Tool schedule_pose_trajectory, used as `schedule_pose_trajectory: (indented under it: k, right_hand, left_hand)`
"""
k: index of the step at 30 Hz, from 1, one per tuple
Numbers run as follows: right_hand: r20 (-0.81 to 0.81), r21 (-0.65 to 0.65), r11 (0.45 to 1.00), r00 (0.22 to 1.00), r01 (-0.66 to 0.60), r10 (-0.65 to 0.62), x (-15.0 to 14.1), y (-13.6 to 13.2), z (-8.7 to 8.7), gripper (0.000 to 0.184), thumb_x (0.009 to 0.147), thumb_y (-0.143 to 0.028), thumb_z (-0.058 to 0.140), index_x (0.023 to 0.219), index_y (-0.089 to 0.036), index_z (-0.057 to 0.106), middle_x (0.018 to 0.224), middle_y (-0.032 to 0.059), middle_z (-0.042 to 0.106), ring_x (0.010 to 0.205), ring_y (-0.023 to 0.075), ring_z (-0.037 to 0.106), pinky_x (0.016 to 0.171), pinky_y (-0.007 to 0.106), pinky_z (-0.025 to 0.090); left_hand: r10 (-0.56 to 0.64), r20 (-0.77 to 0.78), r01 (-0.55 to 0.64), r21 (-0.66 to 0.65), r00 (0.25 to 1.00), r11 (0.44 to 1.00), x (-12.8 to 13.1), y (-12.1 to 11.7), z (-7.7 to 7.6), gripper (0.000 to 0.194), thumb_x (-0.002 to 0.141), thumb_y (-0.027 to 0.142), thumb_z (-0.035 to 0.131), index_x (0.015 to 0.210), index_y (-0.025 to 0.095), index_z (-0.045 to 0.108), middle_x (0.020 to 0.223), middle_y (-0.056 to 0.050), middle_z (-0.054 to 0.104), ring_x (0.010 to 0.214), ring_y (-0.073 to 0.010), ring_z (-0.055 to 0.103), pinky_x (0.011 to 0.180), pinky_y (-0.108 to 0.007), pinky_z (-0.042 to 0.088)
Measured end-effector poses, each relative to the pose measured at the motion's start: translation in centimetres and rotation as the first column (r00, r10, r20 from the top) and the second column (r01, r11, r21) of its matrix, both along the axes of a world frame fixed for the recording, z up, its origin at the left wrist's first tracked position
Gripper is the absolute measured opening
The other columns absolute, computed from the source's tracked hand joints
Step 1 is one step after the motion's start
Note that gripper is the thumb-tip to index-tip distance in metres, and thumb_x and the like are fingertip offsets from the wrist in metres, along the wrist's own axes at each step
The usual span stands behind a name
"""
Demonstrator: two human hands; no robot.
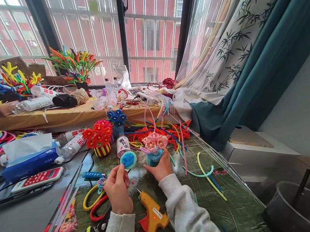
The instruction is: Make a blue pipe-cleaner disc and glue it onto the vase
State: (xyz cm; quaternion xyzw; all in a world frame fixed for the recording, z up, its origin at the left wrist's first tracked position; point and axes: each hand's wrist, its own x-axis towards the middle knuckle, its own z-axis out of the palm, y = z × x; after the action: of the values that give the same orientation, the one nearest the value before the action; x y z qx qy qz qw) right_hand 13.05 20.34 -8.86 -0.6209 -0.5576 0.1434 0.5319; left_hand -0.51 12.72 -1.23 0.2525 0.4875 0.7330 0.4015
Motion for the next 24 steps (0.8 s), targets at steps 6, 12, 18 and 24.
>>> schedule_pose_trajectory:
  k: [6,12,18,24]
  right_hand:
    - [-0.069,-0.046,0.997,0.996,0.056,-0.059,0.2,0.3,-1.1,0.04,0.091,-0.035,0.061,0.126,-0.017,0.053,0.126,0.0096,0.056,0.109,0.0258,0.058,0.091,0.049,0.05]
    - [-0.137,-0.089,0.995,0.99,-0.037,0.024,3.3,0.2,-1.7,0.036,0.093,-0.032,0.06,0.124,-0.017,0.054,0.118,0.0082,0.06,0.094,0.02,0.064,0.079,0.039,0.056]
    - [-0.148,-0.061,0.992,0.984,-0.108,0.098,3.5,0.0,-1.2,0.036,0.093,-0.032,0.059,0.125,-0.017,0.053,0.12,0.0085,0.059,0.097,0.0208,0.064,0.081,0.041,0.056]
    - [-0.13,-0.077,0.985,0.981,-0.157,0.146,3.2,0.4,-1.2,0.034,0.093,-0.032,0.059,0.123,-0.017,0.054,0.118,0.008,0.061,0.095,0.0201,0.064,0.08,0.04,0.056]
  left_hand:
    - [0.042,0.038,-0.041,-0.029,0.998,0.999,-0.3,-0.1,0.0,0.02,0.091,0.027,0.059,0.077,0.013,0.057,0.058,0.009,0.046,0.043,-0.0032,0.04,0.039,-0.015,0.034]
    - [0.019,0.082,-0.015,-0.052,0.996,0.999,-0.2,-0.1,0.3,0.02,0.091,0.025,0.059,0.075,0.013,0.056,0.056,0.01,0.044,0.041,-0.0024,0.036,0.037,-0.015,0.03]
    - [0.013,0.103,-0.007,-0.061,0.995,0.998,-0.3,-0.1,0.4,0.02,0.091,0.023,0.059,0.074,0.013,0.055,0.055,0.01,0.042,0.04,-0.0018,0.034,0.035,-0.014,0.028]
    - [-0.007,0.136,0.016,-0.065,0.991,0.998,-0.7,0.1,-0.2,0.023,0.092,0.026,0.058,0.073,0.013,0.054,0.055,0.011,0.041,0.038,-0.0015,0.032,0.034,-0.014,0.026]
